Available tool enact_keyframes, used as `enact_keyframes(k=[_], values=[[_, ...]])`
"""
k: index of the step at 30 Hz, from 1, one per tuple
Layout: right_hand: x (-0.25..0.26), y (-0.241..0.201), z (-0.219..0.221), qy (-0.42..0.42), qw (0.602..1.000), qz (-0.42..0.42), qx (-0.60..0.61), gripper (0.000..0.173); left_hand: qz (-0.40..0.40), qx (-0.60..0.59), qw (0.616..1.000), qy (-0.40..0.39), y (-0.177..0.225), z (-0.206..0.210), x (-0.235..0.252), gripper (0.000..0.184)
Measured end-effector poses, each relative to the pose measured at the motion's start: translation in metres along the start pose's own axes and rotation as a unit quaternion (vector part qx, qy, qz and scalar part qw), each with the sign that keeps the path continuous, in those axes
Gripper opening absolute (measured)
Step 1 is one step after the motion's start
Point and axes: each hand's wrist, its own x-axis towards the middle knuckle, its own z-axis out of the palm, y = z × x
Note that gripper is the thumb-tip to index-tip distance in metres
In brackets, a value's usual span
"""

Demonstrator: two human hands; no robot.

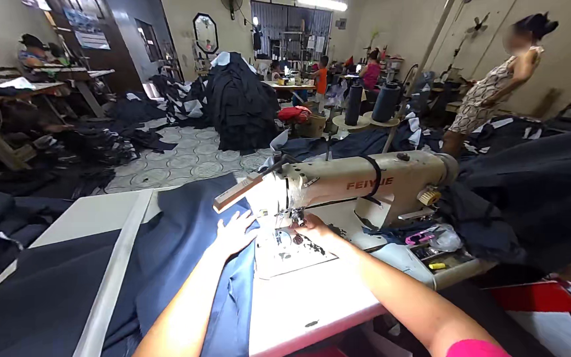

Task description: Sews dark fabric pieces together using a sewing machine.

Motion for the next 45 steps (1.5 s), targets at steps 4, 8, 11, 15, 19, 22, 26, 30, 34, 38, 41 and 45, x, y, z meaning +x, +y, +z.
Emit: enact_keyframes(k=[4, 8, 11, 15, 19, 22, 26, 30, 34, 38, 41, 45], values=[[0.020, -0.031, -0.001, 0.073, 0.992, 0.096, 0.032, 0.029, -0.084, -0.006, 0.996, 0.040, -0.024, -0.008, 0.009, 0.053], [0.009, -0.077, -0.002, -0.014, 0.960, 0.153, -0.236, 0.039, -0.156, -0.026, 0.982, 0.107, -0.036, -0.012, 0.011, 0.038], [0.003, -0.055, 0.012, 0.050, 0.985, 0.067, -0.149, 0.035, -0.121, -0.036, 0.972, 0.198, -0.042, -0.008, 0.010, 0.030], [-0.007, -0.043, 0.025, 0.065, 0.989, -0.039, -0.127, 0.034, -0.021, -0.042, 0.958, 0.284, -0.033, -0.003, 0.008, 0.025], [0.002, -0.055, 0.012, 0.056, 0.980, 0.124, -0.144, 0.036, 0.059, 0.015, 0.971, 0.231, -0.003, 0.006, -0.004, 0.028], [0.023, -0.053, -0.003, -0.034, 0.971, 0.180, -0.154, 0.021, 0.172, 0.003, 0.959, 0.225, 0.014, 0.019, -0.011, 0.020], [0.035, 0.003, -0.020, -0.104, 0.983, 0.081, 0.128, 0.024, 0.257, -0.072, 0.932, 0.247, 0.027, 0.030, -0.029, 0.012], [0.013, 0.014, -0.019, 0.028, 0.995, 0.074, -0.067, 0.026, 0.107, -0.109, 0.966, 0.208, 0.060, 0.039, -0.093, 0.038], [-0.073, 0.011, 0.020, 0.073, 0.943, -0.192, -0.262, 0.022, 0.082, -0.082, 0.986, 0.118, 0.098, 0.061, -0.184, 0.039], [-0.144, 0.022, 0.079, 0.025, 0.868, -0.414, -0.273, 0.032, 0.119, -0.116, 0.968, 0.190, 0.101, 0.050, -0.217, 0.031], [-0.169, 0.023, 0.106, -0.010, 0.869, -0.395, -0.299, 0.038, 0.075, -0.042, 0.975, 0.203, 0.070, 0.027, -0.181, 0.030], [-0.178, 0.034, 0.117, 0.038, 0.855, -0.398, -0.331, 0.037, -0.008, 0.051, 0.998, 0.028, 0.019, 0.002, -0.111, 0.053]])
